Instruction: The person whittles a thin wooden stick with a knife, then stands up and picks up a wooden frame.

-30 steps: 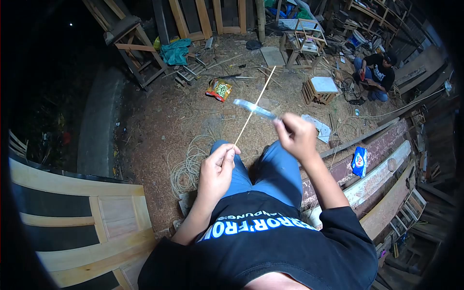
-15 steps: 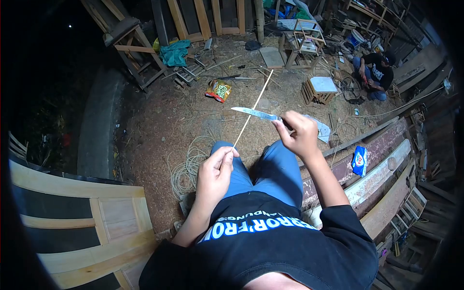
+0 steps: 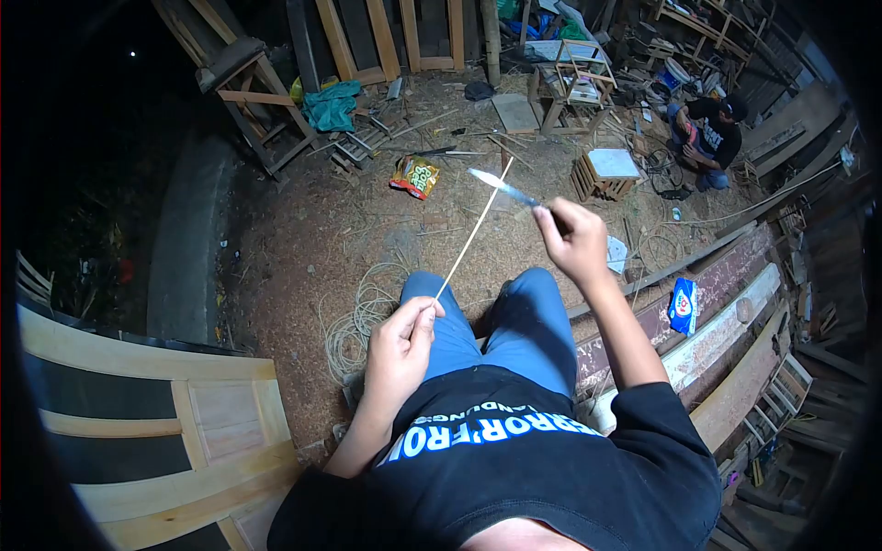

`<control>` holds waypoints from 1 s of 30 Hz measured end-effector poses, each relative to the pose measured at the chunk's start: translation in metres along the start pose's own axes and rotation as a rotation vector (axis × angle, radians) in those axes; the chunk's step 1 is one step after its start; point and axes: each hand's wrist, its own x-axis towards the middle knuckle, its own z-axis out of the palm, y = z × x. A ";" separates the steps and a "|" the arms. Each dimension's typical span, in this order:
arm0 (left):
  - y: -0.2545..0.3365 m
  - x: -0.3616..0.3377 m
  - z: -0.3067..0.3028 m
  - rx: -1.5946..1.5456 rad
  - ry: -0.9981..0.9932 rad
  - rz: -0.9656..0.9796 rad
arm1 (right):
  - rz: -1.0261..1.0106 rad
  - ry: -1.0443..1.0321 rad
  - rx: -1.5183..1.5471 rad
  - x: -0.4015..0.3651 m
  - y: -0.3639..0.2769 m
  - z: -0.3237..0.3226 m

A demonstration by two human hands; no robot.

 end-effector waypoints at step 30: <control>-0.031 0.017 0.009 -0.107 -0.095 -0.057 | 0.448 0.016 0.641 -0.015 -0.026 0.041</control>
